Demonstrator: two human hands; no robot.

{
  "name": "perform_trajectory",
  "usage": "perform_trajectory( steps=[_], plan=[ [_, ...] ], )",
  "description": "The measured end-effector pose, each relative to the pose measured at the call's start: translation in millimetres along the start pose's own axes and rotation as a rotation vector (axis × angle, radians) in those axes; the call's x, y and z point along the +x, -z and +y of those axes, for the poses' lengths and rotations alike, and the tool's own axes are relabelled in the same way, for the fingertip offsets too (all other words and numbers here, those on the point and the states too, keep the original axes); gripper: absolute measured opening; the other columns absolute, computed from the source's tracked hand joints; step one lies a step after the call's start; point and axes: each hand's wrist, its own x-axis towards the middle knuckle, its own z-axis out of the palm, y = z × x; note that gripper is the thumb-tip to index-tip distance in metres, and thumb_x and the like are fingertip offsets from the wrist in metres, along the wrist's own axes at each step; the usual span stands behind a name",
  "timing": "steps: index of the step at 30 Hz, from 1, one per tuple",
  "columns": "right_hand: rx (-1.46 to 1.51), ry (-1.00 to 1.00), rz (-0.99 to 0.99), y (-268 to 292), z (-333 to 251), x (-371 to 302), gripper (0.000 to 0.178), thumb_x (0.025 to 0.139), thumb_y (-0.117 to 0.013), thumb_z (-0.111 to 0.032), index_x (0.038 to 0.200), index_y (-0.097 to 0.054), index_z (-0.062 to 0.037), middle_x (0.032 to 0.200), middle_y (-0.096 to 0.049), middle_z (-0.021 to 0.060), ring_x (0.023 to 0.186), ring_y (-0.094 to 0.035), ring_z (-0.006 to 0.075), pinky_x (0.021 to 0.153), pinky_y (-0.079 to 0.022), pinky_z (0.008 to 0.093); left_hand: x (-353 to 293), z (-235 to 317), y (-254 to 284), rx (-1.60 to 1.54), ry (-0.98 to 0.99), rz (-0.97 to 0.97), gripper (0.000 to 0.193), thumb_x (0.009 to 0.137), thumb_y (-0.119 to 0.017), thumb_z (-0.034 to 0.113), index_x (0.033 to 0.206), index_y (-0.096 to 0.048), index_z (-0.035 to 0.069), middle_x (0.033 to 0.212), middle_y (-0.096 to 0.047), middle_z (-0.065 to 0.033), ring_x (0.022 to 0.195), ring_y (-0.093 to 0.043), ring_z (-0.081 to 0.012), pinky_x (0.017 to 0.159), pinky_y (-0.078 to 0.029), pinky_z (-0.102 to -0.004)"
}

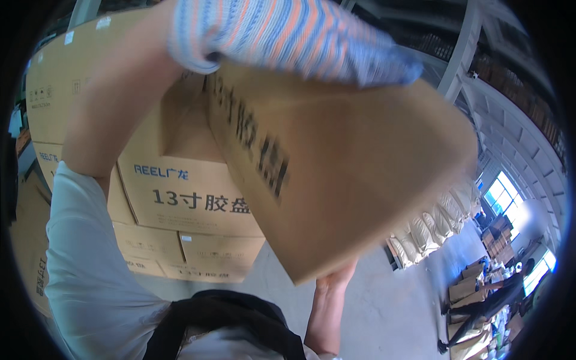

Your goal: The person prepares shipping materials by peeling labels from a document, assembling a cardboard box from a flat sheet, and sealing the bottom with a tape dispenser before placing blue plastic reels inside.

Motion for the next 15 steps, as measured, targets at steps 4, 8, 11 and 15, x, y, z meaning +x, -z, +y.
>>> perform_trajectory(
  steps=[4,8,11,15],
  plan=[
    [0.064,-0.354,-0.183,-1,13,16,0.058,0.098,-0.037,-0.053,0.136,-0.040,-0.0104,0.134,-0.048,0.0098,0.121,-0.050,0.0273,0.092,-0.050,0.0449,35,-61,-43,-0.156,0.152,0.304,0.067,0.095,-0.032,0.062,0.108,-0.060,0.003,0.103,-0.065,-0.0190,0.099,-0.059,-0.0376,0.087,-0.043,-0.0427],
    [0.015,-0.449,-0.359,-11,36,25,0.058,0.098,-0.041,-0.051,0.137,-0.038,-0.0076,0.130,-0.052,0.0125,0.109,-0.060,0.0300,0.079,-0.056,0.0412,93,-109,-63,-0.029,0.286,0.487,0.063,0.097,-0.031,0.058,0.109,-0.059,0.003,0.107,-0.062,-0.0229,0.103,-0.056,-0.0416,0.089,-0.043,-0.0412],
    [0.019,-0.549,-0.446,-17,38,30,0.059,0.097,-0.044,-0.050,0.135,-0.039,-0.0042,0.126,-0.055,0.0143,0.108,-0.061,0.0285,0.074,-0.056,0.0362,99,-139,-86,-0.392,0.309,0.663,0.064,0.097,-0.030,0.059,0.119,-0.058,0.006,0.116,-0.062,-0.0181,0.107,-0.058,-0.0325,0.096,-0.041,-0.0379],
    [-0.391,-0.645,-0.727,110,45,87,0.043,0.098,-0.048,-0.034,0.125,-0.048,-0.0013,0.120,-0.058,0.0164,0.108,-0.061,0.0294,0.071,-0.055,0.0313,51,-110,-91,-0.758,0.635,0.646,0.065,0.096,-0.032,0.061,0.125,-0.053,0.007,0.123,-0.058,-0.0170,0.113,-0.054,-0.0296,0.100,-0.038,-0.0376]
  ],
)
